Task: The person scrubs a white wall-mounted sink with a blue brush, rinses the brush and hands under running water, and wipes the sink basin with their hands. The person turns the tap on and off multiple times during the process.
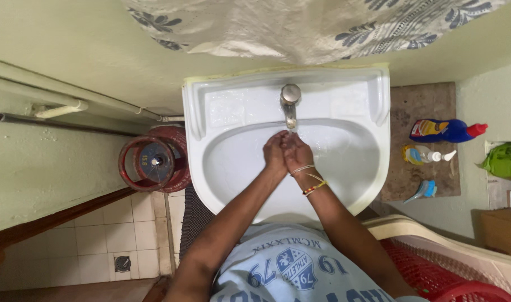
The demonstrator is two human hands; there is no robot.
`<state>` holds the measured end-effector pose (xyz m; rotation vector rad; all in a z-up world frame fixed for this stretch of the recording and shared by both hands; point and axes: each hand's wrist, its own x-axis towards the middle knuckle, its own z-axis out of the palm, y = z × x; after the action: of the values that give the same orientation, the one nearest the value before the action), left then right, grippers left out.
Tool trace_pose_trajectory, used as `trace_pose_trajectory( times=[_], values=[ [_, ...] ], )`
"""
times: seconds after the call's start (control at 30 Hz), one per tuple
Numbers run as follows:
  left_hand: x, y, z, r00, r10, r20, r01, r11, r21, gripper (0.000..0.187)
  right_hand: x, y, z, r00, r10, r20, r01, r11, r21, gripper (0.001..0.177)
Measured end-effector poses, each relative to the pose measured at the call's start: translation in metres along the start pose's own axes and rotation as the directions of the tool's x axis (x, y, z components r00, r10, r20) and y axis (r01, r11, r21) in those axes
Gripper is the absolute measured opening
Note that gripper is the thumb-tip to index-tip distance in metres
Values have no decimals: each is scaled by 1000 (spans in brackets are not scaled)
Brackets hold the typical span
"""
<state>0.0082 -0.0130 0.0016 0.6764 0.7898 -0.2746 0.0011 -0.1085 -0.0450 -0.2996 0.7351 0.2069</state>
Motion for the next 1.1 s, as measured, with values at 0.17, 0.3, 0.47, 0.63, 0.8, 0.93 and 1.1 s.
trace_pose_trajectory(
  times=[0.17, 0.3, 0.47, 0.63, 0.8, 0.93, 1.1],
  values=[
    [-11, -7, 24, 988, -52, 143, 55, 998, -23, 22, -19, -27, 9, 995, 14, 102, -33, 981, 192, 15],
    [-36, 18, 23, 980, -96, 174, 128, 975, -183, 20, -52, -52, 55, 990, 30, 135, -69, 954, 292, 13],
    [-79, 73, 27, 993, 43, 114, -27, 990, -138, 31, -77, -87, 175, 960, -155, 235, 207, 954, -215, 18],
    [-103, 106, 47, 953, 250, 173, -277, 948, 155, 30, -98, -108, 250, 777, -201, 597, 628, 316, -711, 27],
    [-89, 87, 16, 959, 273, 77, -283, 936, 208, 29, -114, -96, 190, 794, -530, 296, 526, 357, -772, 26],
    [-50, 45, -2, 988, 121, -100, -94, 966, 243, 29, -83, -40, 90, 994, -89, -63, 60, 929, -365, 25],
    [-10, 14, -9, 998, -34, -54, 30, 996, -82, 30, -17, 3, 1, 989, 139, 43, -141, 989, 51, 28]
  ],
)
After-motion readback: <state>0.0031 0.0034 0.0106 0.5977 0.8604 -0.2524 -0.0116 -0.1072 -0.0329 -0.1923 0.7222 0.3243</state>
